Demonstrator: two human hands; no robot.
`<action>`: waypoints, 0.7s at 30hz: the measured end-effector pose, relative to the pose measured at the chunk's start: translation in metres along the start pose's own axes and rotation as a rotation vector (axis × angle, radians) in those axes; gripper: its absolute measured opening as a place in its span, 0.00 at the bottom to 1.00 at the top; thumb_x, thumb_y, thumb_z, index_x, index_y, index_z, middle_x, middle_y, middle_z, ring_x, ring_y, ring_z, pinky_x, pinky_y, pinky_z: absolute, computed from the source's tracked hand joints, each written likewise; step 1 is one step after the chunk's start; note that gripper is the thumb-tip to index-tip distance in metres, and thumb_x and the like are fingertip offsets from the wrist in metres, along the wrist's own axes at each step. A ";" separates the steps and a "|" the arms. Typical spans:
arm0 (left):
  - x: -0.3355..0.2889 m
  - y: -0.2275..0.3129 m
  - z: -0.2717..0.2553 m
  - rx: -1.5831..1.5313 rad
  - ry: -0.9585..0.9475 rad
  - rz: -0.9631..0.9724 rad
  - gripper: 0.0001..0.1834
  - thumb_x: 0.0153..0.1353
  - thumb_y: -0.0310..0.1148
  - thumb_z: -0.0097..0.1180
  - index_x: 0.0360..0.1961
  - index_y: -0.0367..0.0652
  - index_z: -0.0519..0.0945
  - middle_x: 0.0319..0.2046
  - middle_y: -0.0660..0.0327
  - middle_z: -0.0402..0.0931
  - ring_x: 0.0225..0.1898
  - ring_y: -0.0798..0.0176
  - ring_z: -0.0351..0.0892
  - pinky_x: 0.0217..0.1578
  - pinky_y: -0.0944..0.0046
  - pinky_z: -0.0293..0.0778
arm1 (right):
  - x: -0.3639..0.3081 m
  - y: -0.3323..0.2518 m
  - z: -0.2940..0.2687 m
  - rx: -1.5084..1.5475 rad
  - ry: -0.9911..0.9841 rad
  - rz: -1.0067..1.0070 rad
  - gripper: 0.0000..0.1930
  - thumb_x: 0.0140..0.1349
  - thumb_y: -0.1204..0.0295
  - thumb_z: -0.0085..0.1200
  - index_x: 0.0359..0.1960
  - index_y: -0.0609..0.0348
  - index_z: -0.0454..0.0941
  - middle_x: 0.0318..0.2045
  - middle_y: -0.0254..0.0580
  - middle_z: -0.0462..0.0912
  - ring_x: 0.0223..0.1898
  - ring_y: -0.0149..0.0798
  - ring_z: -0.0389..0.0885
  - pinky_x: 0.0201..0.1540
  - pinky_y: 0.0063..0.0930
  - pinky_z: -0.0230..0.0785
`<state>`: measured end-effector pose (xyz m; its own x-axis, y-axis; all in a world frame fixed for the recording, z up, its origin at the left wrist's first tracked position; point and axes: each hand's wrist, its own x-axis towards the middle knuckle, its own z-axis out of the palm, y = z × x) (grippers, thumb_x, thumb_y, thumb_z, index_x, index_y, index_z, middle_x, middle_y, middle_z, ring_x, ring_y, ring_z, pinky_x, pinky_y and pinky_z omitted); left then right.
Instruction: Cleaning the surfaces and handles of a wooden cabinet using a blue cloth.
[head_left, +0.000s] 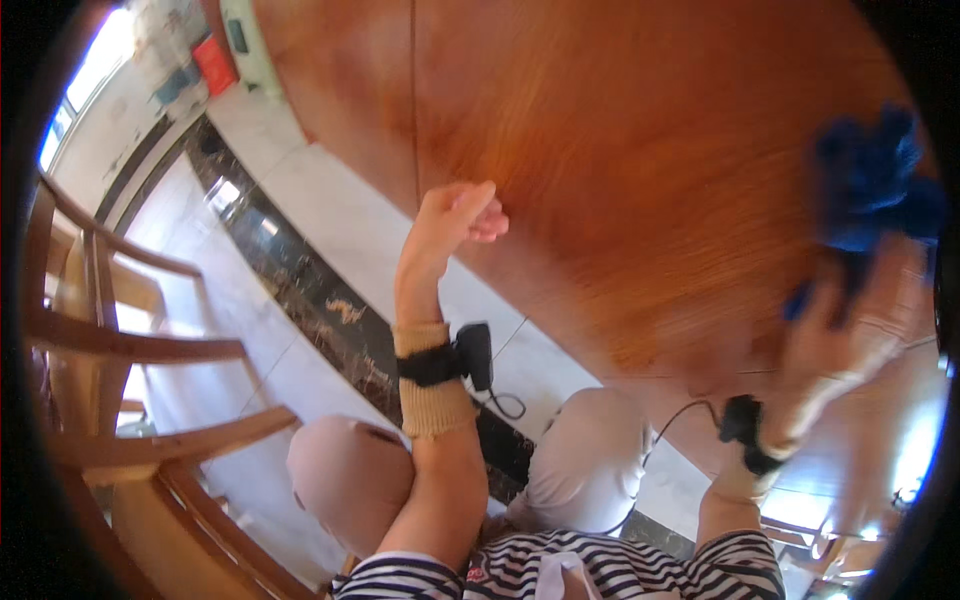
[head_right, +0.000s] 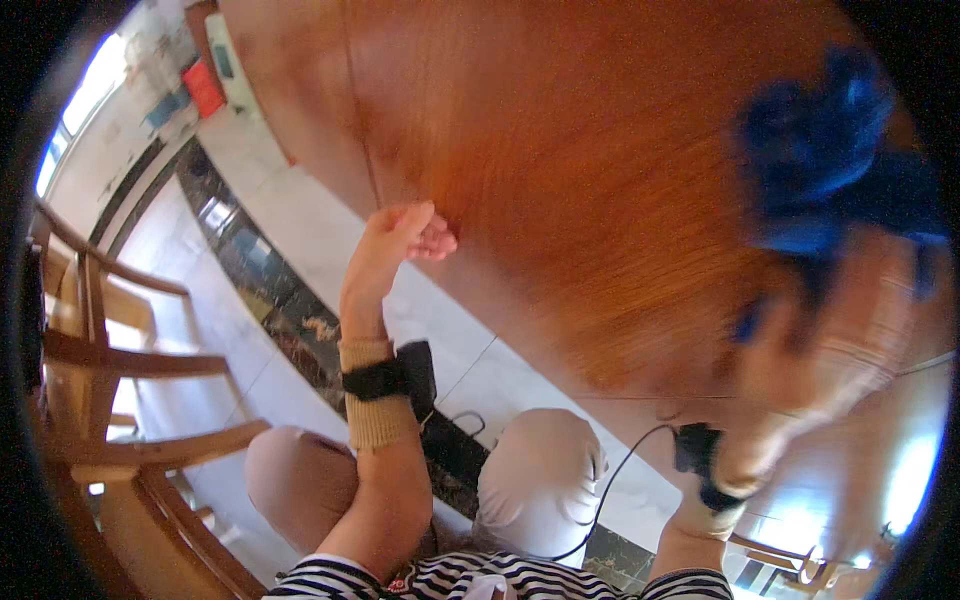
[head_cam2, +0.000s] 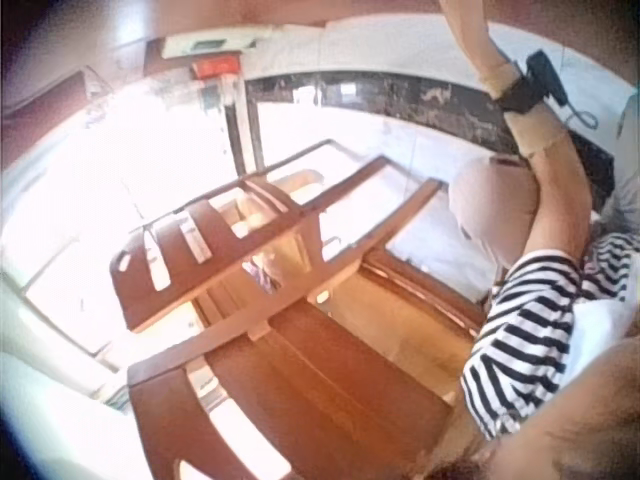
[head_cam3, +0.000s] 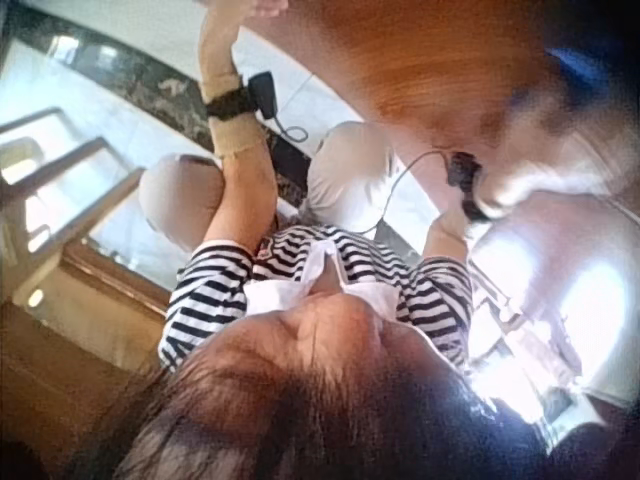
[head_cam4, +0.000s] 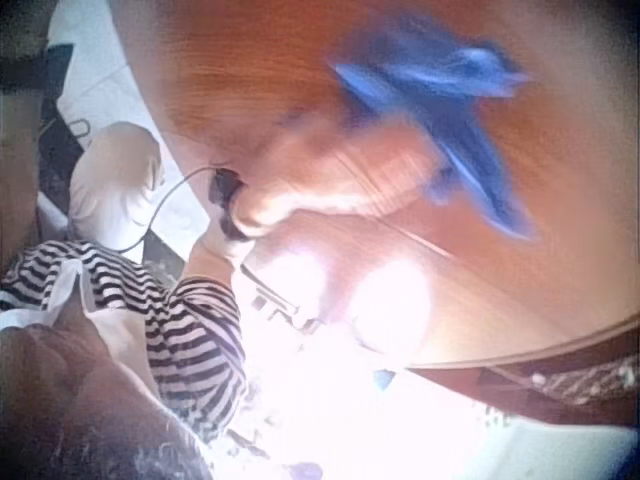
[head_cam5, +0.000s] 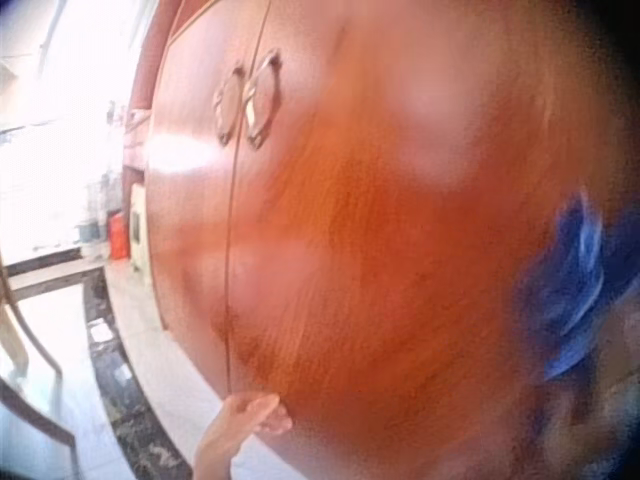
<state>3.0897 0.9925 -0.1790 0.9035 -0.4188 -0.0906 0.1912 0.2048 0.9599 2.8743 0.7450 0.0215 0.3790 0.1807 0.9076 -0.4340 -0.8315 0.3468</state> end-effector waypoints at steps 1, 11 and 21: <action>-0.002 0.006 0.008 -0.041 -0.029 0.009 0.20 0.66 0.42 0.56 0.34 0.30 0.79 0.29 0.52 0.81 0.32 0.60 0.84 0.34 0.64 0.80 | -0.026 -0.002 0.005 0.120 -0.164 -0.160 0.26 0.59 0.77 0.54 0.62 0.55 0.72 0.61 0.39 0.74 0.59 0.41 0.72 0.60 0.40 0.63; -0.020 0.033 0.025 0.039 -0.072 0.104 0.18 0.66 0.39 0.54 0.28 0.33 0.78 0.24 0.54 0.80 0.27 0.61 0.83 0.30 0.65 0.77 | 0.068 0.050 -0.064 0.044 -0.058 -0.314 0.15 0.53 0.77 0.55 0.43 0.54 0.83 0.49 0.44 0.83 0.54 0.46 0.78 0.61 0.43 0.64; -0.049 0.090 0.080 -0.153 -0.545 0.246 0.15 0.63 0.28 0.51 0.47 0.28 0.77 0.30 0.47 0.82 0.33 0.52 0.85 0.38 0.58 0.81 | -0.021 -0.028 -0.010 0.371 -0.413 -0.660 0.23 0.51 0.66 0.59 0.51 0.53 0.80 0.50 0.35 0.81 0.51 0.34 0.79 0.57 0.33 0.67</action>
<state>3.0321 0.9601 -0.0674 0.6096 -0.7271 0.3158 0.0920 0.4606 0.8828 2.8699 0.7697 -0.0044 0.7581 0.5414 0.3635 0.2474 -0.7546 0.6078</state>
